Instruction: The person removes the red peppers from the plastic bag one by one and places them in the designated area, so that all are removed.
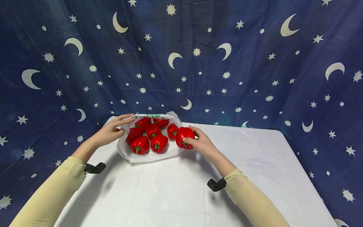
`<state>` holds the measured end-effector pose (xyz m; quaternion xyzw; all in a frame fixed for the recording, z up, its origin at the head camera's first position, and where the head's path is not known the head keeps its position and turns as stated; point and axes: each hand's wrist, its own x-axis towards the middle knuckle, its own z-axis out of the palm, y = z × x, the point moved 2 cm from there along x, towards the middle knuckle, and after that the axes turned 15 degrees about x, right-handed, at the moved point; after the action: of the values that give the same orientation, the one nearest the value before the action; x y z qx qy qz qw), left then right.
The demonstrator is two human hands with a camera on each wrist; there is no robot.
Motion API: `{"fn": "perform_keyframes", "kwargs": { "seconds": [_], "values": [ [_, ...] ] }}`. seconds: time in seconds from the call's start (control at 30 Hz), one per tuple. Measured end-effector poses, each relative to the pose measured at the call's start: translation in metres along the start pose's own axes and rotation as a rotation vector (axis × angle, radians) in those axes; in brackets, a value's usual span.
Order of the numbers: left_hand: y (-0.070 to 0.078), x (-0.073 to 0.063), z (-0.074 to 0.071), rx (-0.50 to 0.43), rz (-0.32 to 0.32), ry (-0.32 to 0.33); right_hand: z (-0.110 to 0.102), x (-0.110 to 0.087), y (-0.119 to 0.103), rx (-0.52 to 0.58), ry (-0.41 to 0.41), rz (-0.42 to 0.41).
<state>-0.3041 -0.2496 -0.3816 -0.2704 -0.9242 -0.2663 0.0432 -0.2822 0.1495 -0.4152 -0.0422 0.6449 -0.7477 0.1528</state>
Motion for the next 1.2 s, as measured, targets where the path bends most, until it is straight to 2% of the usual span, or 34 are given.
{"fn": "perform_keyframes", "kwargs": {
  "seconds": [0.17,0.37,0.63,0.73,1.0,1.2],
  "values": [
    [0.003,-0.001,0.000,0.006,-0.008,0.008,-0.013,-0.003,-0.006,-0.008,0.012,-0.003],
    [0.014,-0.003,-0.002,0.007,-0.024,0.006,-0.028,-0.005,-0.010,0.013,0.036,-0.003],
    [0.042,-0.008,-0.015,-0.004,-0.025,-0.004,-0.044,-0.004,-0.013,0.049,0.037,-0.011],
    [0.038,-0.006,-0.013,0.002,-0.026,-0.003,-0.050,-0.004,-0.014,0.054,0.037,-0.014],
    [0.006,0.000,0.001,0.018,-0.022,-0.001,-0.071,0.000,-0.013,0.106,0.021,-0.036],
    [0.001,0.000,0.001,-0.004,-0.002,-0.012,-0.089,0.004,-0.012,0.099,0.028,-0.042]
  ]
}}
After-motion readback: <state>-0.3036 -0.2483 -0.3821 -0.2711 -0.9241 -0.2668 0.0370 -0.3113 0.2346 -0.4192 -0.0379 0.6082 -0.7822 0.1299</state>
